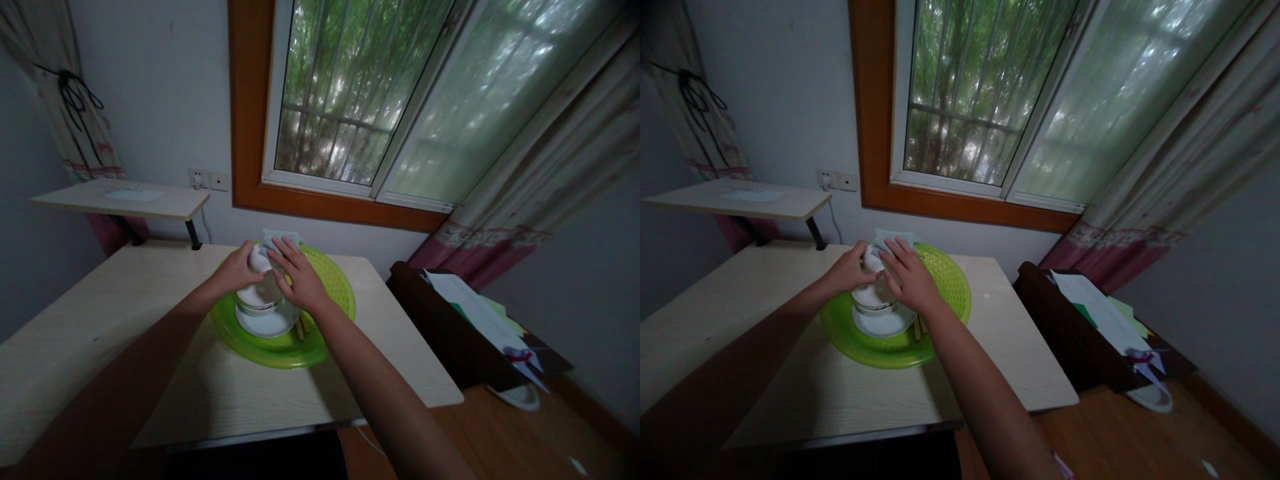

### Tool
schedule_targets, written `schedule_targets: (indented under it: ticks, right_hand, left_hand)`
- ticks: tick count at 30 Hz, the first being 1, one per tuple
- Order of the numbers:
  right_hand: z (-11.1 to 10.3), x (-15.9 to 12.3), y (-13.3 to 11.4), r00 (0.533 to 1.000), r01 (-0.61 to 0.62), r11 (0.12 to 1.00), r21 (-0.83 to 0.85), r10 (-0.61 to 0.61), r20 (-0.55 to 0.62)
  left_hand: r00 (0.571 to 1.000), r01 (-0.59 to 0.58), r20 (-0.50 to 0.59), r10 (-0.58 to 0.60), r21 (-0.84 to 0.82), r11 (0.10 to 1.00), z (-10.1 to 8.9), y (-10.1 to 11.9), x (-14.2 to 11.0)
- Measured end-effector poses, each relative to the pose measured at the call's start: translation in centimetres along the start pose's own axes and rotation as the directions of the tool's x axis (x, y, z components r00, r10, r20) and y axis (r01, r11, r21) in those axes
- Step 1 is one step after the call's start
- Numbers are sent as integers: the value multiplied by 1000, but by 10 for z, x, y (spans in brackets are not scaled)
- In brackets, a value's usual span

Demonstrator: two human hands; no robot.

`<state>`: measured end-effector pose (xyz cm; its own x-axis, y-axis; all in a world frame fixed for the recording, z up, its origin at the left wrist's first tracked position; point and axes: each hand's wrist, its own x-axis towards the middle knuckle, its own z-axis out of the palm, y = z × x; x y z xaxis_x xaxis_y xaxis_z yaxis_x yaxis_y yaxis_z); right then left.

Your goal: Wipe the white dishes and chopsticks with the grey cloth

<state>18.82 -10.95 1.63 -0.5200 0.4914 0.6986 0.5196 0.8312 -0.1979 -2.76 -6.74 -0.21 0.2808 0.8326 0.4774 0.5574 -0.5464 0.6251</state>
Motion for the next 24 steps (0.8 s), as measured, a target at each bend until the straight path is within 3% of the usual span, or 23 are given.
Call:
schedule_targets:
  ticks: [6,13,19,24]
  right_hand:
    - [0,-2,7,998,-39,999,30,41,-49]
    - [3,-8,22,968,-215,971,109,226,-108]
    - [8,-11,32,927,-339,927,159,358,-108]
    - [7,-10,30,918,-360,917,170,381,-114]
  left_hand:
    - [994,75,-64,-83,-121,990,1,-10,4]
    - [985,129,-98,-144,-148,981,-3,-17,6]
    - [985,144,-77,-156,-135,980,-3,-16,6]
    - [989,142,-40,-145,-81,987,-3,-10,4]
